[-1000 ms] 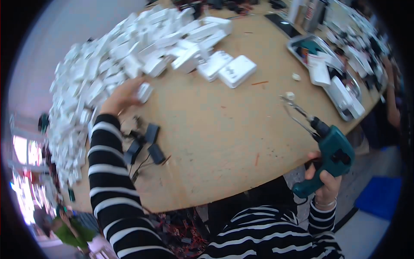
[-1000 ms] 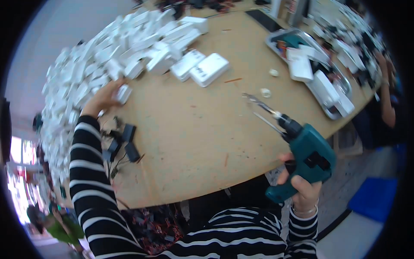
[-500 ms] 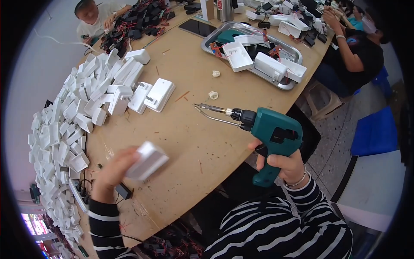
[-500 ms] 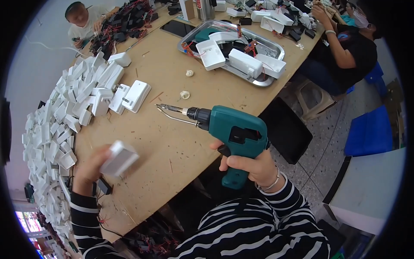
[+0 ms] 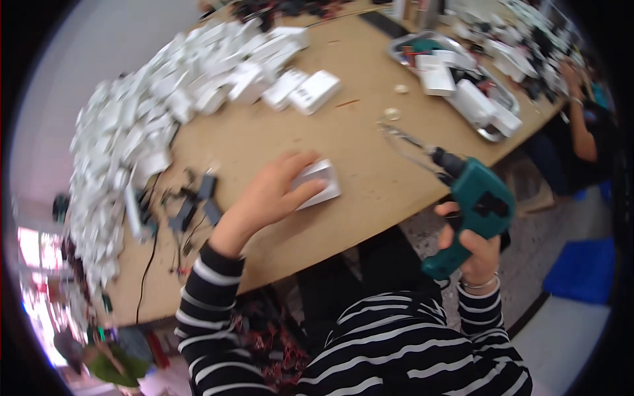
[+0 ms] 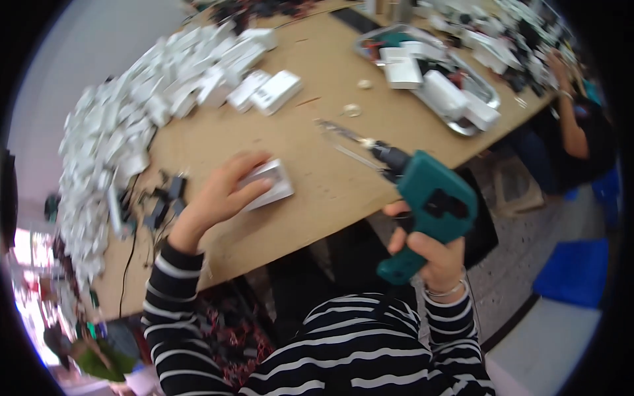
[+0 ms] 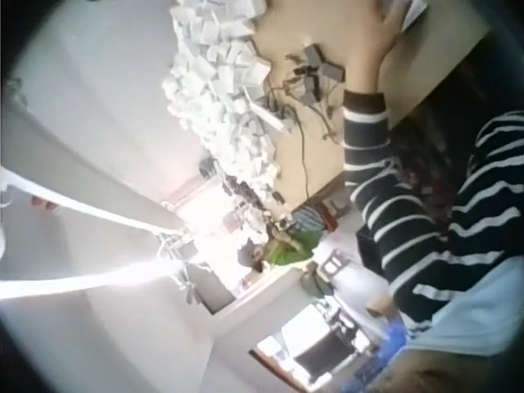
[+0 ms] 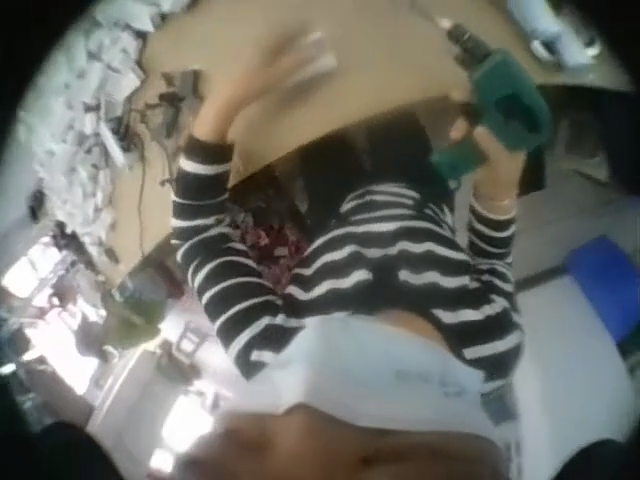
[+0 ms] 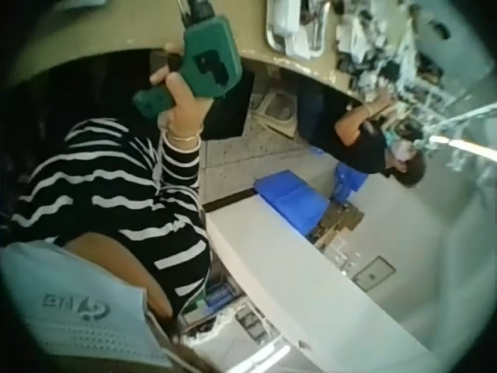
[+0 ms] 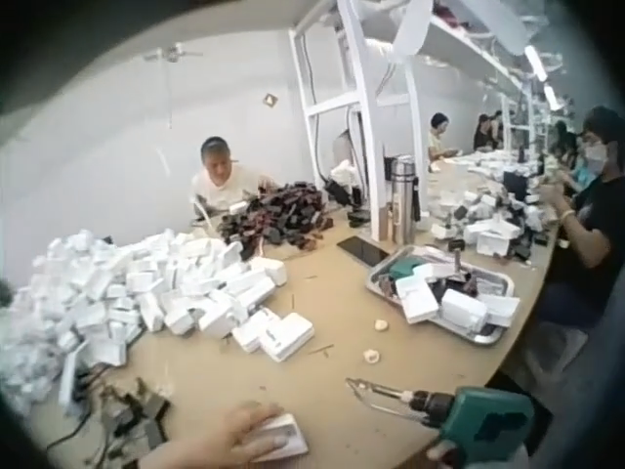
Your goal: Soldering wires into small white plastic cases using a handheld soldering gun.
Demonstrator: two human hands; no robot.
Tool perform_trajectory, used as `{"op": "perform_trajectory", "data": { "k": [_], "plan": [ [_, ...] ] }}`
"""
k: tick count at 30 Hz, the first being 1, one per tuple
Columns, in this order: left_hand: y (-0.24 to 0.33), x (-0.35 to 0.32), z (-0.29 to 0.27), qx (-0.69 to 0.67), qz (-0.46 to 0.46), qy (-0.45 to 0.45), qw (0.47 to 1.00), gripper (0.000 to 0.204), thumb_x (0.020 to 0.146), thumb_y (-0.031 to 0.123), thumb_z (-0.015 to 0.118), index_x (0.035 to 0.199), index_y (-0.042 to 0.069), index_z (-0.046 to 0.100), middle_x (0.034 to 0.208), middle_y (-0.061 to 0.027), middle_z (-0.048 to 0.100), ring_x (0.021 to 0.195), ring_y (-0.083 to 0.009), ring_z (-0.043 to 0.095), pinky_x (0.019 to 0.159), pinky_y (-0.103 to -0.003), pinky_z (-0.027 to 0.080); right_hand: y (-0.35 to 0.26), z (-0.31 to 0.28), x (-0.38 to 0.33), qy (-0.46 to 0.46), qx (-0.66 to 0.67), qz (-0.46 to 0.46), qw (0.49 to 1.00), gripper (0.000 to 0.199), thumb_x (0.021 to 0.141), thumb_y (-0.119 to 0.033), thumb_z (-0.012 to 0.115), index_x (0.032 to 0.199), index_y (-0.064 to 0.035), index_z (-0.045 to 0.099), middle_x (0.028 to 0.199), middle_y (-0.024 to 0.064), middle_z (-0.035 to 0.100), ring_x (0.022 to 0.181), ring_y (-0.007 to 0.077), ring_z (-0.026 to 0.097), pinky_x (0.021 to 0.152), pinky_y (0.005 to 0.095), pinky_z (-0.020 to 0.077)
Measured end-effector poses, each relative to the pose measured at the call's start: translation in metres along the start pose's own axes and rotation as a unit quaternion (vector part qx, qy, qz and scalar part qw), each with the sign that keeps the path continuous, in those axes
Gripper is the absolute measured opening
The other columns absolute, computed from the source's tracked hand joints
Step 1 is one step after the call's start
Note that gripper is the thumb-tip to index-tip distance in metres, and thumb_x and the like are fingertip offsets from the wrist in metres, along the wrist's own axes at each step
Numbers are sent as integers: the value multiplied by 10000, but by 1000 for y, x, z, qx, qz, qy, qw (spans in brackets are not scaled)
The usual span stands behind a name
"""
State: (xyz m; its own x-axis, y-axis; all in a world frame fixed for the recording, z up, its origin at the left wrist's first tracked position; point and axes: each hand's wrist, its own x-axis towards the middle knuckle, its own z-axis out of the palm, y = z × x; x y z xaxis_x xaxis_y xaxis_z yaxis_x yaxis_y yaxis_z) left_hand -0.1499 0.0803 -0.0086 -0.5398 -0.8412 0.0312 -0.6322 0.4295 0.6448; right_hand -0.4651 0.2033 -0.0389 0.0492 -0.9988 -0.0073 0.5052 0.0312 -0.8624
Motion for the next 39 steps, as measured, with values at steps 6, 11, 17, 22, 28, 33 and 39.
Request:
{"op": "perform_trajectory", "data": {
  "k": [6,11,17,22,28,33,39],
  "plan": [
    [-3,-28,-8,57,-1,176,983,389,868,279,620,1133,-3,589,1076,-182,616,959,-331,600,827,-395,478,1,1,-1,-29,-54,-51,997,622,828,-144,630,1352,45,354,1158,265,559,695,187,623,609,285,537],
    [-53,-68,-75,274,-227,283,891,335,885,305,552,990,-1,640,925,-175,673,878,-347,638,761,-410,502,3,3,3,-34,-51,-47,997,620,835,-147,621,1358,41,347,1168,256,554,698,174,615,613,283,534],
    [-94,-52,-75,436,-398,179,787,333,813,344,568,878,28,649,828,-205,670,825,-384,646,732,-448,505,7,10,6,-36,-61,-39,997,621,839,-158,618,1359,42,343,1170,255,553,699,169,612,612,282,535],
    [-99,-60,-80,328,-327,254,849,298,767,143,589,1040,26,612,961,-190,665,880,-336,642,726,-398,497,7,8,2,-31,-66,-39,997,619,837,-148,618,1357,47,345,1170,259,553,699,170,613,612,280,536],
    [-32,-96,-59,72,-140,195,968,190,797,28,578,973,6,646,806,-149,642,737,-312,615,648,-363,469,7,8,7,-21,-59,-29,998,632,826,-164,632,1349,56,353,1160,262,558,704,175,616,603,277,536],
    [-12,-101,-37,187,-89,59,976,178,772,52,593,932,28,667,801,-145,622,751,-327,606,695,-374,472,9,17,9,-51,-64,-23,996,648,819,-178,644,1349,58,354,1157,270,555,684,176,614,601,282,537],
    [8,-95,-28,175,-195,142,955,533,699,406,755,1011,-9,632,905,-164,632,803,-314,624,698,-380,489,9,19,7,-40,-60,-21,997,661,816,-177,646,1351,65,344,1159,279,547,676,178,612,600,281,537]
  ]
}}
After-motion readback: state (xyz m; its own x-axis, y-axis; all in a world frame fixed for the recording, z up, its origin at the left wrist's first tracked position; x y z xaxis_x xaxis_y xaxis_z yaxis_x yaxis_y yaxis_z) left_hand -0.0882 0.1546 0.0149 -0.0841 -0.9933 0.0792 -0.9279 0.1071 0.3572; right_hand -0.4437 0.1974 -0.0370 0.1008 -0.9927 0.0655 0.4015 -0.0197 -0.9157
